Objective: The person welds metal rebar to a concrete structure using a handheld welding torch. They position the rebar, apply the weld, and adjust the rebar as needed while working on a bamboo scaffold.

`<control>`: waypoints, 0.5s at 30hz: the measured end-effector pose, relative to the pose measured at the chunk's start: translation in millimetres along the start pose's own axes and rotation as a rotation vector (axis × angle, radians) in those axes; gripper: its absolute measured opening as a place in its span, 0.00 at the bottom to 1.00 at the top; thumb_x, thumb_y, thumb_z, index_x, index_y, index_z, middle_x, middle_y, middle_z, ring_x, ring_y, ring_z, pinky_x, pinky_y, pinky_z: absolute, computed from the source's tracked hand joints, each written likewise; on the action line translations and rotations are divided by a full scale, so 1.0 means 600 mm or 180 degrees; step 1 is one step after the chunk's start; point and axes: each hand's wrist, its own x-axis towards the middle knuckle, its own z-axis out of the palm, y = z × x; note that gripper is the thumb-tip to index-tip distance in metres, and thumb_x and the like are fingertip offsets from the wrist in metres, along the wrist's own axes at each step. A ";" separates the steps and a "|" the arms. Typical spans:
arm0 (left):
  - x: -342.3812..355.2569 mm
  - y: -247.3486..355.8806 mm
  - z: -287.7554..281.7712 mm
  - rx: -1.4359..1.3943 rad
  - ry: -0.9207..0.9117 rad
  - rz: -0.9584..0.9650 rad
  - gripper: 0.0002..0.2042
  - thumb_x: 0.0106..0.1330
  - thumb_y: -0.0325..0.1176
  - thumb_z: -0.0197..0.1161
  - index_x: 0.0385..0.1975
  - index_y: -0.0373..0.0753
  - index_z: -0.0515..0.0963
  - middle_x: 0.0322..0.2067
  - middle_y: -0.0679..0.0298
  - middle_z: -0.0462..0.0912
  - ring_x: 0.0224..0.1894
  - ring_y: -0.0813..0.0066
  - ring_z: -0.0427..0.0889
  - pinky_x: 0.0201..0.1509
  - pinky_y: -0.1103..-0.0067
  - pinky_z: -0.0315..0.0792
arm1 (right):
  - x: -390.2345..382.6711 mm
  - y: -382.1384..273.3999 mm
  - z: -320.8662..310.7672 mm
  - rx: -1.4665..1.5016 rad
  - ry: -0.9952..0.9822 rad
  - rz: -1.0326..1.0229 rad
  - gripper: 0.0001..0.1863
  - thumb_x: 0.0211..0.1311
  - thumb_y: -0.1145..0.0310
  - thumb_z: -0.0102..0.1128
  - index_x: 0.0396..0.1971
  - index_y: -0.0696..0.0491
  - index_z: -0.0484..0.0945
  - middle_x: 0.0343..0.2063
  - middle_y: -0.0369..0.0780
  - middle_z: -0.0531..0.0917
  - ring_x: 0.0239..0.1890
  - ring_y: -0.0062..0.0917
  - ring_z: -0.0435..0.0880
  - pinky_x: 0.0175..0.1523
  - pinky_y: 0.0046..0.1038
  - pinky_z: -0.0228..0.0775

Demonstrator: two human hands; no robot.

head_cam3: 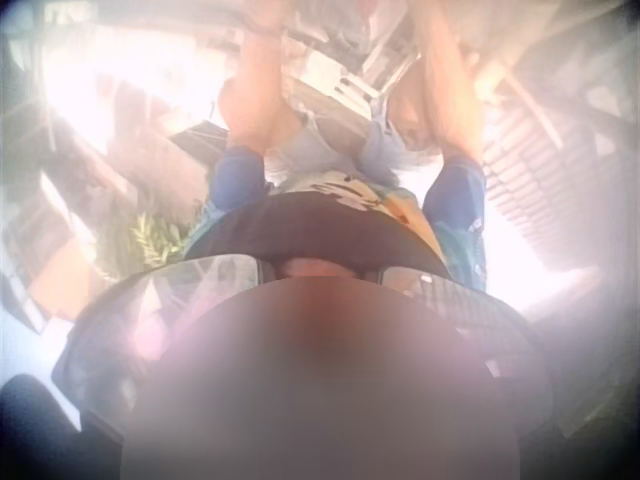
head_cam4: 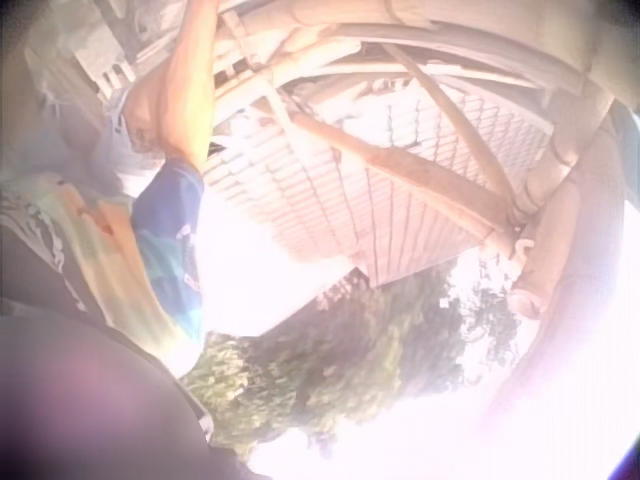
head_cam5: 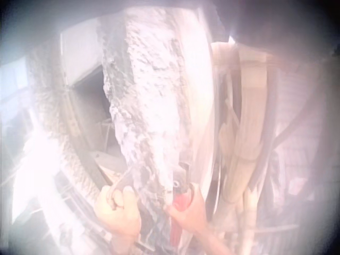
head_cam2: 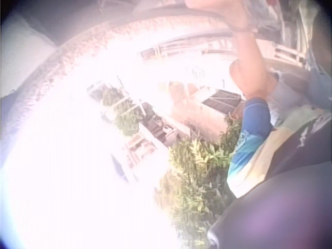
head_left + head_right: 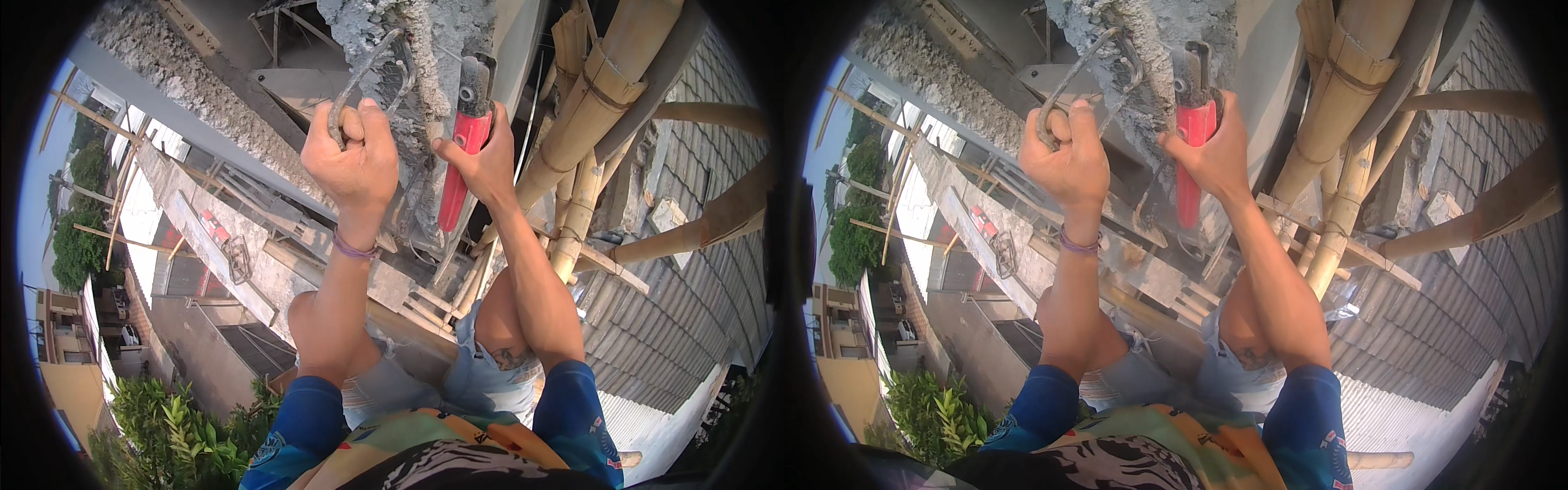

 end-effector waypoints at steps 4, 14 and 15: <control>-0.002 0.005 0.003 -0.0293 0.0015 -0.0243 0.15 0.63 0.22 0.62 0.19 0.35 0.62 0.15 0.76 0.61 0.21 0.89 0.57 0.23 0.86 0.56 | -0.010 0.017 0.003 0.0117 -0.0113 0.0042 0.32 0.43 0.66 0.77 0.47 0.58 0.69 0.35 0.38 0.80 0.35 0.21 0.79 0.46 0.26 0.73; -0.002 0.005 0.006 -0.0321 0.0091 -0.0303 0.15 0.64 0.22 0.63 0.20 0.37 0.63 0.18 0.76 0.62 0.23 0.89 0.60 0.26 0.86 0.60 | 0.000 0.017 -0.011 0.0244 -0.0191 0.0158 0.33 0.43 0.65 0.77 0.47 0.60 0.68 0.33 0.39 0.81 0.34 0.22 0.81 0.45 0.27 0.74; -0.001 0.005 0.005 -0.0249 0.0081 -0.0241 0.15 0.64 0.22 0.63 0.20 0.37 0.63 0.18 0.76 0.61 0.23 0.89 0.60 0.25 0.86 0.59 | 0.001 0.017 -0.011 0.0332 -0.0189 0.0203 0.33 0.43 0.65 0.78 0.46 0.60 0.68 0.33 0.40 0.81 0.33 0.22 0.81 0.45 0.27 0.74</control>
